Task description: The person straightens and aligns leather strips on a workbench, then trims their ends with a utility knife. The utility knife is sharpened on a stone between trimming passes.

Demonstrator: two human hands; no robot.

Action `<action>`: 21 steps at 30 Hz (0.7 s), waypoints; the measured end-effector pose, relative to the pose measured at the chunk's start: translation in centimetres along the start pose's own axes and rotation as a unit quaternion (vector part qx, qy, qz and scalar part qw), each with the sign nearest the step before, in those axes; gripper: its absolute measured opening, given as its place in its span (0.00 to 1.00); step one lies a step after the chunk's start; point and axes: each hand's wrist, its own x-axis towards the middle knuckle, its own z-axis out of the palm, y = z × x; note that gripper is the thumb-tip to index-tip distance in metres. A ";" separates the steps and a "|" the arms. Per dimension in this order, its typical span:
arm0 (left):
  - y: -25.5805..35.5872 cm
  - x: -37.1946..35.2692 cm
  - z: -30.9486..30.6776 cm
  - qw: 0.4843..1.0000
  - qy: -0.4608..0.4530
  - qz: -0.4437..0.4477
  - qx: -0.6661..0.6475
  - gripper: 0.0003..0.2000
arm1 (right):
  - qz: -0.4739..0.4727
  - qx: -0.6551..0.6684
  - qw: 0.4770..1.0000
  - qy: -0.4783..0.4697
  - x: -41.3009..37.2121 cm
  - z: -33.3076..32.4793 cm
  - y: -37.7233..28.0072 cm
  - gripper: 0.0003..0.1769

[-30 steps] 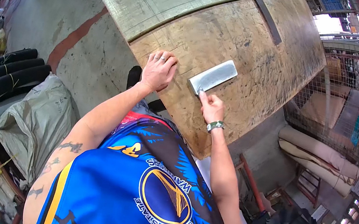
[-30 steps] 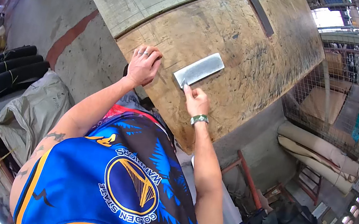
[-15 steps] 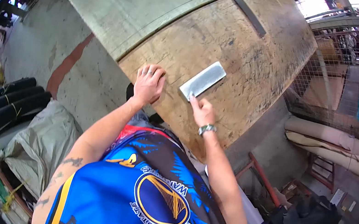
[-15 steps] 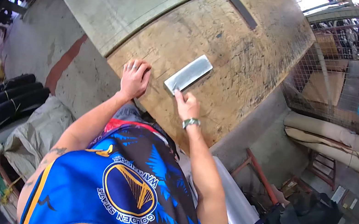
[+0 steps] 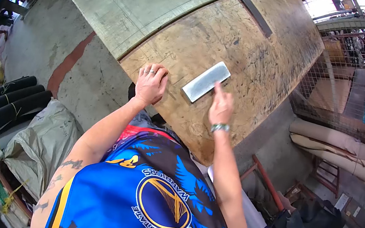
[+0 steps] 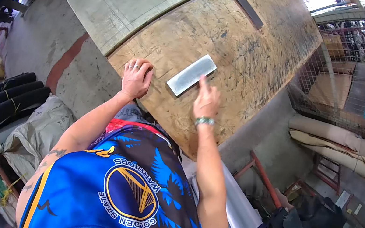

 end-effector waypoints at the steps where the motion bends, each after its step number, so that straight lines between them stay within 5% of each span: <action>1: 0.1 -0.3 0.0 1.000 -0.004 0.001 -0.002 0.08 | 0.044 0.009 0.999 -0.001 1.5 -0.1 1.0 0.27; 2: 0.1 -0.2 0.0 1.000 0.003 0.010 0.005 0.08 | 0.008 0.059 0.997 0.048 2.6 0.1 2.1 0.25; 8: -0.4 -0.4 0.6 1.000 0.017 0.018 -0.010 0.12 | -0.128 -0.053 0.990 -0.013 -3.1 -0.4 -1.3 0.21; 9: 0.4 -0.3 -0.1 0.985 -0.137 -0.038 0.096 0.11 | -0.177 -0.015 0.984 0.020 -0.6 -0.7 -1.0 0.18; 10: 0.4 0.0 -0.9 0.985 -0.154 -0.008 0.076 0.11 | -0.146 -0.059 0.987 0.031 1.5 -2.1 -1.7 0.17; 11: 0.2 -0.6 -0.9 0.991 -0.108 0.020 0.075 0.11 | -0.014 -0.051 0.996 -0.067 4.3 -1.9 0.0 0.18; 13: -1.2 -1.7 1.2 0.997 -0.065 -0.017 0.034 0.10 | 0.067 0.036 0.996 -0.037 8.3 -3.8 0.6 0.25; 14: -1.4 -1.8 1.3 1.000 -0.006 0.002 0.018 0.10 | 0.006 0.098 0.994 0.037 10.1 -0.1 7.0 0.29; 16: -1.4 -2.0 0.6 1.000 0.012 0.026 0.001 0.12 | 0.120 0.067 0.989 0.049 10.8 -0.6 6.6 0.31; 20: -1.7 -3.2 0.0 0.997 -0.028 0.022 -0.068 0.12 | 0.169 0.004 0.985 -0.021 12.4 1.2 9.1 0.32; 21: -1.5 -3.9 -0.9 0.994 -0.038 0.016 -0.099 0.12 | 0.114 0.000 0.992 0.047 12.7 1.8 8.8 0.27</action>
